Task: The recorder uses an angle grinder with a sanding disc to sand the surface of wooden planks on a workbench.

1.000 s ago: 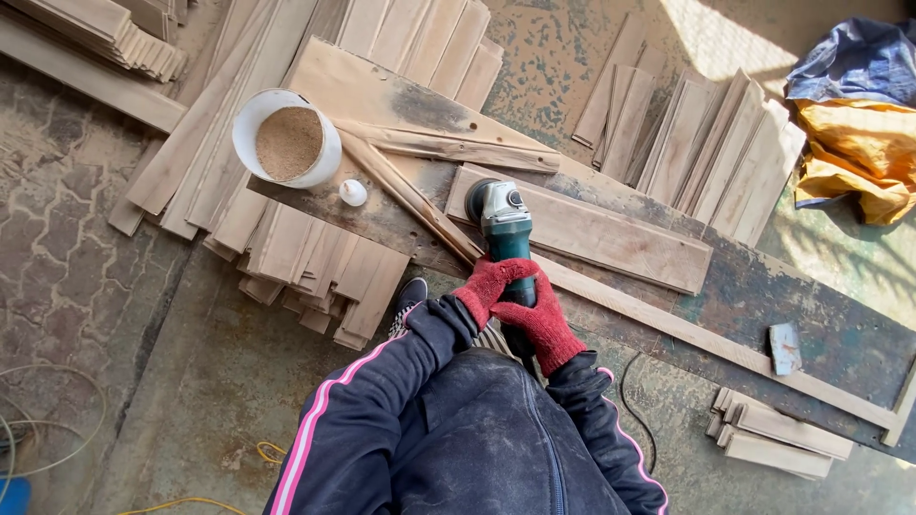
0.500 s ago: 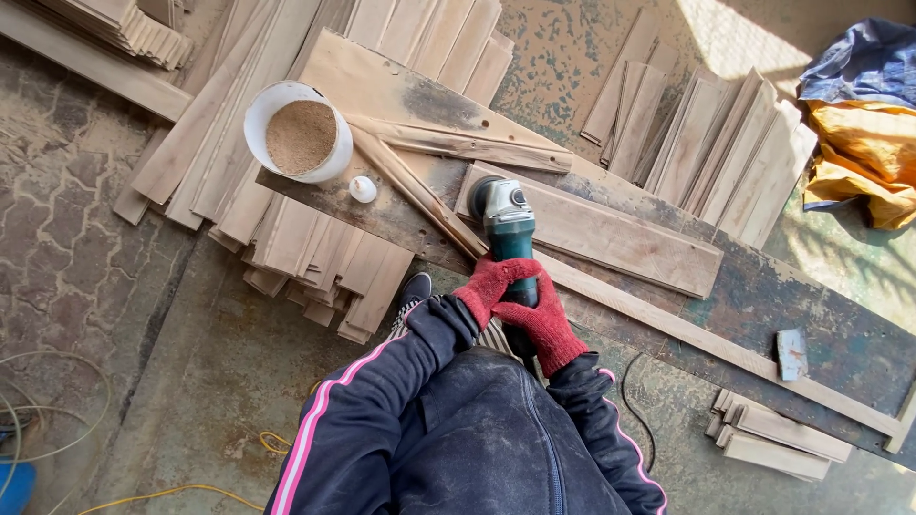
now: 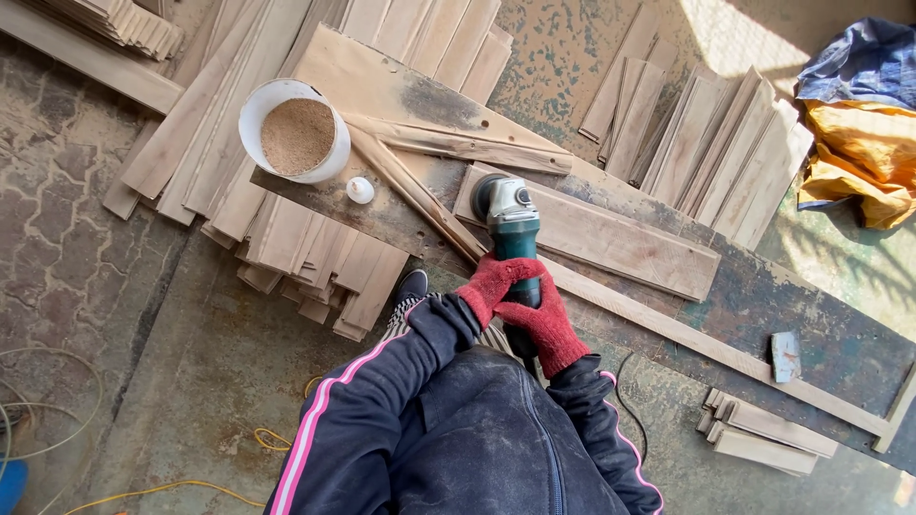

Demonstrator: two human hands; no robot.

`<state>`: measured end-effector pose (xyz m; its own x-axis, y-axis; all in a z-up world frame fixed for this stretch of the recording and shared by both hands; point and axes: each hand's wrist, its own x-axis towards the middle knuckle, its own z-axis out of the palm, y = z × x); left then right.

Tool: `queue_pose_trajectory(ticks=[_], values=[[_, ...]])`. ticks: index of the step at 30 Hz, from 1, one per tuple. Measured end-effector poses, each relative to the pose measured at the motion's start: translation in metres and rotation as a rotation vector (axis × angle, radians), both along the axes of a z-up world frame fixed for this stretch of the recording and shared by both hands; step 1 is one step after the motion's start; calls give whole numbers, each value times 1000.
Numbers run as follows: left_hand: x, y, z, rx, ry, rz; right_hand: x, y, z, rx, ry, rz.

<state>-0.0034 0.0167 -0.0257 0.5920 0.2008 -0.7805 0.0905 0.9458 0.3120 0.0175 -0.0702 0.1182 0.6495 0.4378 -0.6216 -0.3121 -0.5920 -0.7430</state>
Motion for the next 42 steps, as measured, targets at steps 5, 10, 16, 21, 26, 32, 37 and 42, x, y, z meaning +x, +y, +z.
queue_pose_trajectory(ticks=[5, 10, 16, 21, 26, 32, 37, 42], values=[[-26, 12, 25, 9, 22, 23, -5, 18, 10, -15, -8, 135], [2, 9, 18, 27, -29, 36, 9, 7, -12, -61, -52, 100], [4, 17, 38, 31, -23, 22, 6, 15, 6, 13, -20, -44], [-14, 34, 45, 72, -17, 38, 1, 32, 4, -61, -52, 112], [5, 26, 45, 85, -113, 32, 4, 21, 12, -12, -25, -6], [-4, 32, 32, 36, -116, 52, 7, 27, -3, -87, -50, 67], [-20, 47, 44, 32, -77, 65, -7, 48, 13, -160, -83, 188], [-4, 23, 43, 59, -74, -17, 11, 12, -15, -67, -39, 25]])
